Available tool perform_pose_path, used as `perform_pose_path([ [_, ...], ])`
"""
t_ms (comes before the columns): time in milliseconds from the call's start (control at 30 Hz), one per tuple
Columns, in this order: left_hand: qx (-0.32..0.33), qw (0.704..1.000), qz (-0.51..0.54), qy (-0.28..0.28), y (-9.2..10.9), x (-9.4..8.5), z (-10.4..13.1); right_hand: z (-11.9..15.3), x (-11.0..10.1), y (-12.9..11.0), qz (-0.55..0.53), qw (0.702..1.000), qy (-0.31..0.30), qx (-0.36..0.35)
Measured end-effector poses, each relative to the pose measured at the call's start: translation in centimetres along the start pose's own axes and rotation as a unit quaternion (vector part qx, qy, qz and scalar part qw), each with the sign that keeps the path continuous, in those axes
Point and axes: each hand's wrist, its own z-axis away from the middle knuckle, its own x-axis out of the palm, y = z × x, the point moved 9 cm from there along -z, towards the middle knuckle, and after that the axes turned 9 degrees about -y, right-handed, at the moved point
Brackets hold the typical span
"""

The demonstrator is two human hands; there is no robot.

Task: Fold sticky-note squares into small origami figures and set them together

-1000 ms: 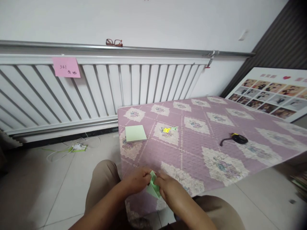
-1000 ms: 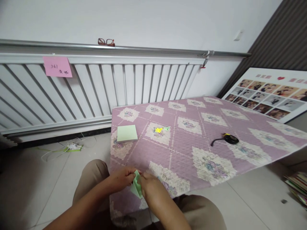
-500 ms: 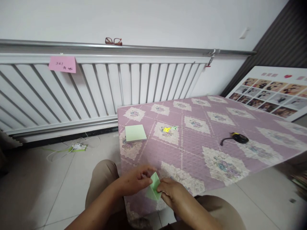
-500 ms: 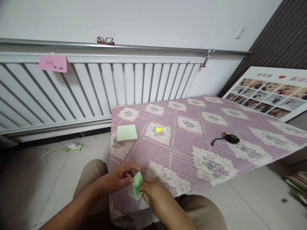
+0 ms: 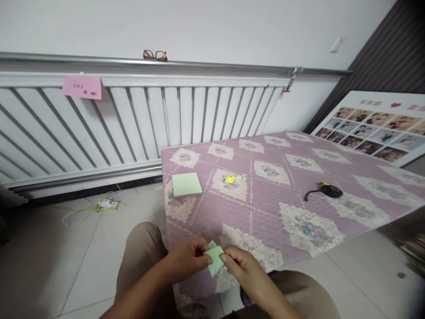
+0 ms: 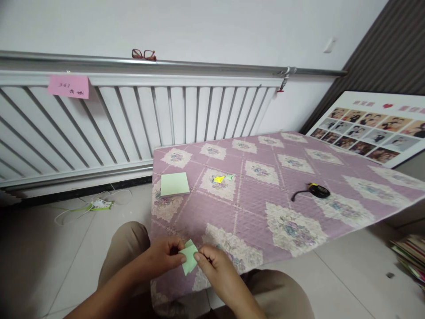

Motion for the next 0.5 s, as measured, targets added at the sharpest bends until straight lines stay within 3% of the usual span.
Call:
perform_pose_path([
  [133,-0.015,0.998,0.024,0.062,-0.8,-0.1,-0.1,-0.2,0.3,1.9,-0.065,0.995,0.063,0.037],
  [233,0.019,0.991,0.107,0.082,-0.6,0.5,-0.4,-0.3,0.1,2.3,-0.081,0.991,0.097,0.040],
  [333,0.039,0.965,0.240,0.101,-1.0,1.2,-0.7,-0.2,-0.6,1.9,-0.081,0.988,0.130,0.034],
  [500,-0.030,0.910,0.404,0.090,-3.2,3.8,-0.7,0.3,-1.3,1.3,-0.084,0.981,0.175,0.013],
])
